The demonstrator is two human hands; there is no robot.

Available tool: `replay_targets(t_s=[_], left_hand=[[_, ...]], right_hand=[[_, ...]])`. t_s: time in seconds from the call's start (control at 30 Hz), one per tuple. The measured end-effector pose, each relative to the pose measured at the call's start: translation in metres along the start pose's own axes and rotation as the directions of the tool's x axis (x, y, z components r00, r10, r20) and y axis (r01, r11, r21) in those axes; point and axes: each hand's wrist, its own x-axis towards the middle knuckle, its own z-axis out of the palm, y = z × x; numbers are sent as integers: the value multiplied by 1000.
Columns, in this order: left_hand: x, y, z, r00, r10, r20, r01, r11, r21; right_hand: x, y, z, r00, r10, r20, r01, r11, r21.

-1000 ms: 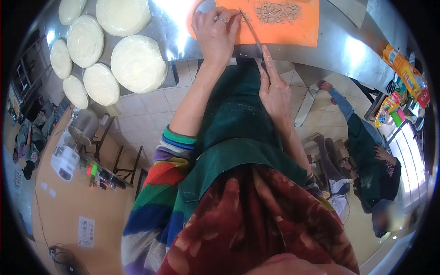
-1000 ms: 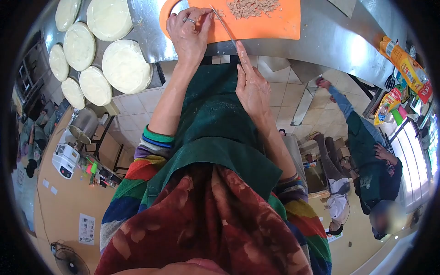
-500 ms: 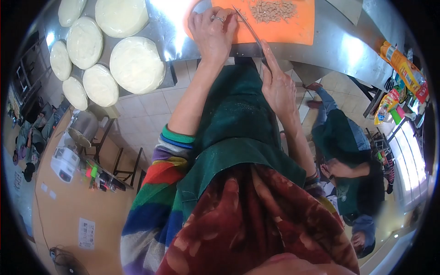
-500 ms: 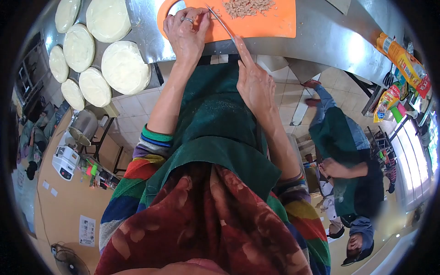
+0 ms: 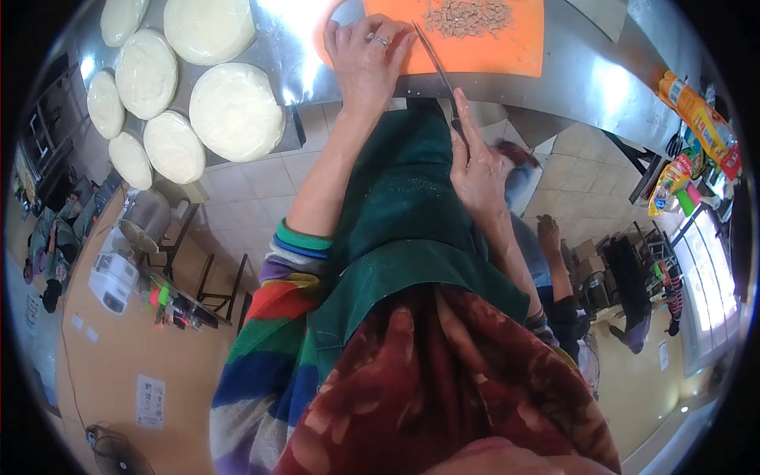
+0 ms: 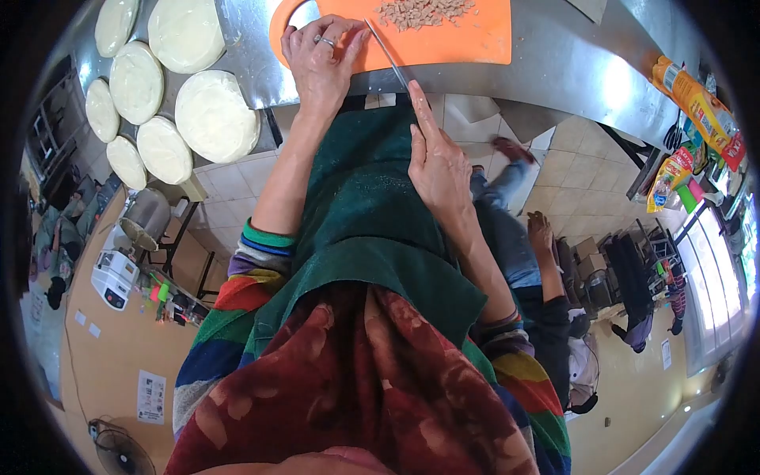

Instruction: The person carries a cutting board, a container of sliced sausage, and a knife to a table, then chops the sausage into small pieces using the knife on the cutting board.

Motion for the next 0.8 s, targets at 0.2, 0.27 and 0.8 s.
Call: replay_targets(t_s=[0.2, 0.27, 0.8], left_hand=[[-2, -1, 2, 1000, 15, 11, -15, 999, 34], [-2, -2, 3, 1000, 20, 9, -20, 999, 35], [2, 9, -4, 997, 16, 71, -24, 993, 114]], right_hand=[[-4, -2, 10, 1000, 24, -8, -24, 1000, 5], [0, 0, 16, 995, -57, -78, 60, 998, 29], [10, 6, 2, 997, 77, -31, -76, 997, 28]])
